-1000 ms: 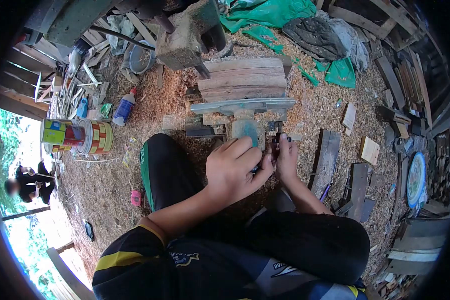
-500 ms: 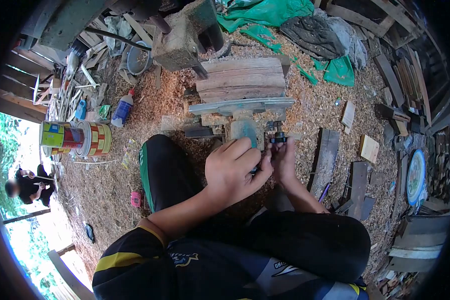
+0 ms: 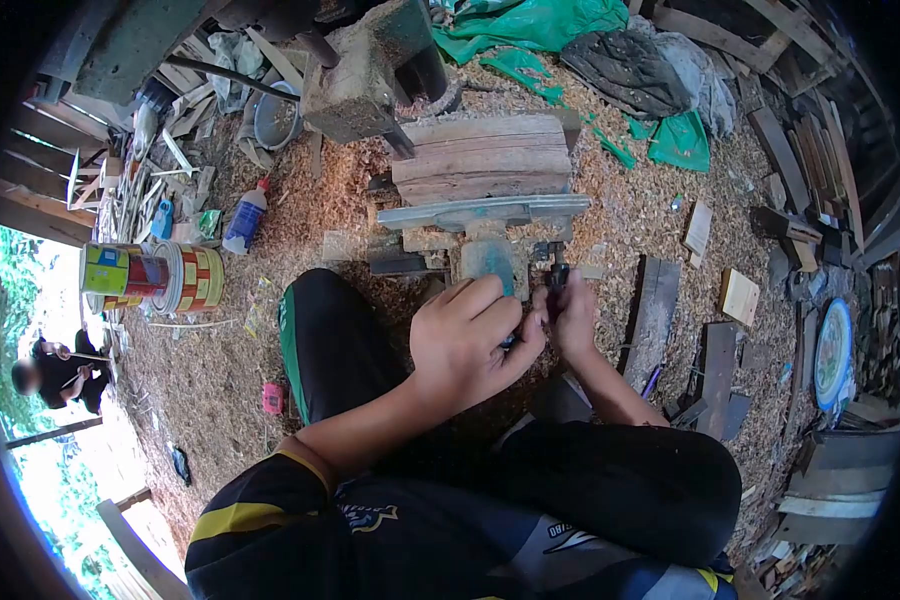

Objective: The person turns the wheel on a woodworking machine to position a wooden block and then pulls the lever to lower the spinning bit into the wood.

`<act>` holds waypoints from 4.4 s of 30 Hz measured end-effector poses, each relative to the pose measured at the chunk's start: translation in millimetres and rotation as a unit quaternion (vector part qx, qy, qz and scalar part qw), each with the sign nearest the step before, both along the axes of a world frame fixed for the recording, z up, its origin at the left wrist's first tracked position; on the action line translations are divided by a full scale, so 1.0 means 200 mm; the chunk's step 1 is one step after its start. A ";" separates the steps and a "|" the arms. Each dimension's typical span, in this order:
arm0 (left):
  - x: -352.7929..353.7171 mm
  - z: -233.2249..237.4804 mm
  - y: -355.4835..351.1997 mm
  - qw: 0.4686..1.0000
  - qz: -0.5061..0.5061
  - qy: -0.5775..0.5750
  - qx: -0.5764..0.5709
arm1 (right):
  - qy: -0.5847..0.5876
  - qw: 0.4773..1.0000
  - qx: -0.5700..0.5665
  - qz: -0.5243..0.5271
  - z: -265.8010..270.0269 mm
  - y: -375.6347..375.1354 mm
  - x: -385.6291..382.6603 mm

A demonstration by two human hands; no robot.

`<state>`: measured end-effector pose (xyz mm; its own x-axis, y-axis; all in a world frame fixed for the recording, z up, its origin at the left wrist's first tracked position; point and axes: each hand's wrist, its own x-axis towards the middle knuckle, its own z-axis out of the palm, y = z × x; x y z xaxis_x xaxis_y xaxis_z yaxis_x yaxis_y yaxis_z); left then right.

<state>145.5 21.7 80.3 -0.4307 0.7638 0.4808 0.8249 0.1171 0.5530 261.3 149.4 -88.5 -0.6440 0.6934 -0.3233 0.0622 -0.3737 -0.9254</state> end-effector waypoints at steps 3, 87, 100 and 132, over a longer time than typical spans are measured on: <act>0.00 0.00 0.00 1.000 -0.003 -0.001 0.001 | 0.092 0.964 -0.248 0.022 -0.04 -0.01 -0.02; -0.03 -0.01 0.00 1.000 -0.019 -0.005 0.011 | -0.107 0.928 0.357 -0.003 0.01 0.04 0.01; -0.03 -0.02 0.00 0.999 -0.024 -0.007 0.027 | -0.113 0.917 0.383 -0.007 0.02 0.07 -0.02; -0.03 -0.03 0.01 0.999 -0.032 0.011 0.007 | -0.048 0.960 0.275 -0.011 -0.05 0.08 -0.03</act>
